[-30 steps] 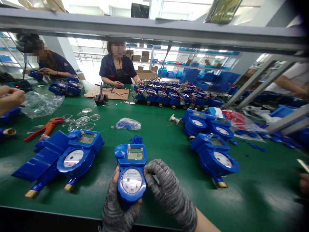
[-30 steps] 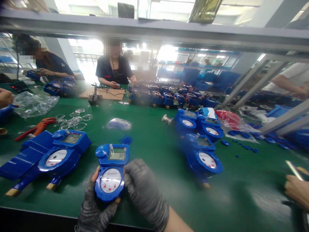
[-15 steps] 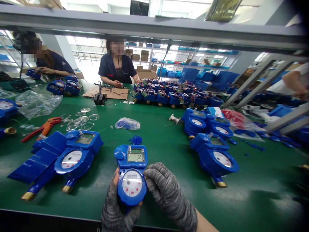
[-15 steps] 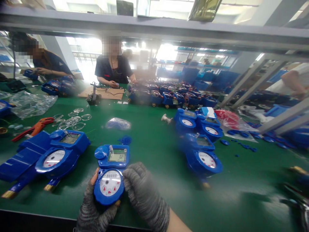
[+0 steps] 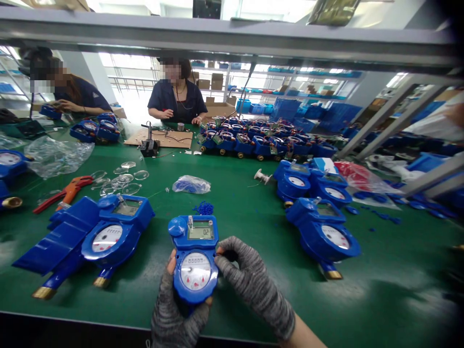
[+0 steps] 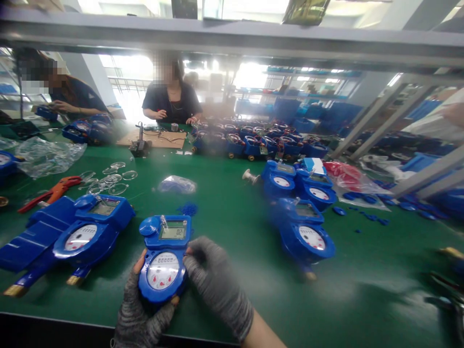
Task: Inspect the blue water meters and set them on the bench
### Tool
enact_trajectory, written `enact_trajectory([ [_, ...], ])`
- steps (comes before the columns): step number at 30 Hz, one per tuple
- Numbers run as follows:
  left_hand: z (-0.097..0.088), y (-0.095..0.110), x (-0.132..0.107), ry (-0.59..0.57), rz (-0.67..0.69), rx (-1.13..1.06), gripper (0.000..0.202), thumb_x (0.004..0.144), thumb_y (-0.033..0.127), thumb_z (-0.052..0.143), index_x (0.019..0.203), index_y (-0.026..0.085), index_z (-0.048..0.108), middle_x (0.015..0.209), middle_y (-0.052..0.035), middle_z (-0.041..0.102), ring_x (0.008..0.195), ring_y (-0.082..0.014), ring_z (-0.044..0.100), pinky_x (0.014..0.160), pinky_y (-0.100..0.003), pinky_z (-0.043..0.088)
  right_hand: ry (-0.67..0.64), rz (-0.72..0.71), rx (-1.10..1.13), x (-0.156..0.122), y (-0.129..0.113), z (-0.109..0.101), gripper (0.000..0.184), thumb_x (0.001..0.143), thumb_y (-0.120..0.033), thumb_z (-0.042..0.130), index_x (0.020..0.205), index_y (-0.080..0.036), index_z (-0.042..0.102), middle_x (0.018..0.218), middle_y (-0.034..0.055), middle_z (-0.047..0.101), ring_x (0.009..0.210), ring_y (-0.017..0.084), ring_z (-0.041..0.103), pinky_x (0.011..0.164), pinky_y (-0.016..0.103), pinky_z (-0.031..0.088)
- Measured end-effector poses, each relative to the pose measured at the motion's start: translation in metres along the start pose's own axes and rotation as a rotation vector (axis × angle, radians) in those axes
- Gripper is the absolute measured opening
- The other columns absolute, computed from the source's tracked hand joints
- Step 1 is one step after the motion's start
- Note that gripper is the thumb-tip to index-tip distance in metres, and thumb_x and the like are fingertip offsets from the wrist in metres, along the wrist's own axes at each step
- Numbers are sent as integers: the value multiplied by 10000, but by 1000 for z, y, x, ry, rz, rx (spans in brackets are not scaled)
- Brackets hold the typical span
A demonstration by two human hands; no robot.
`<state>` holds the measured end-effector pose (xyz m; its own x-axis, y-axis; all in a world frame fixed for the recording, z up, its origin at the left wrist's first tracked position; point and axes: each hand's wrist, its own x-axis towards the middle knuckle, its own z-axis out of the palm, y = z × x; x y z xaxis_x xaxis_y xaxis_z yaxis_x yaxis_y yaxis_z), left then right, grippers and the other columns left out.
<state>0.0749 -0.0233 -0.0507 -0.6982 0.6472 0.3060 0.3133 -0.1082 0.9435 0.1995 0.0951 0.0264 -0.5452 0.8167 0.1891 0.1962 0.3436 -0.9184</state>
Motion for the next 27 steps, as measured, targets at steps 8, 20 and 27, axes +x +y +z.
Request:
enact_trajectory([
  [8,-4,-10,-1,-35,28,51,894,712,346,782,1488,313,337,1504,-122,438,1271,-374,528,1047,-554,448,24,-117,-127,2,-8,-3,90,882,-195,571,845,-191,653,850,29,675,800,165,632,746,292,511],
  [20,-7,-8,2,-73,98,91,922,715,321,785,1498,356,299,1506,-96,435,1277,-360,528,1039,-528,471,-36,-145,-141,8,-15,-10,97,849,-147,587,848,-202,668,843,17,690,789,156,645,728,275,519],
  [27,2,-5,-2,35,-1,52,864,702,448,764,1465,307,382,1471,-120,479,1257,-387,538,1051,-579,438,-42,-32,-179,11,-16,-6,86,871,-167,568,822,-193,634,808,10,680,756,158,635,694,276,513],
])
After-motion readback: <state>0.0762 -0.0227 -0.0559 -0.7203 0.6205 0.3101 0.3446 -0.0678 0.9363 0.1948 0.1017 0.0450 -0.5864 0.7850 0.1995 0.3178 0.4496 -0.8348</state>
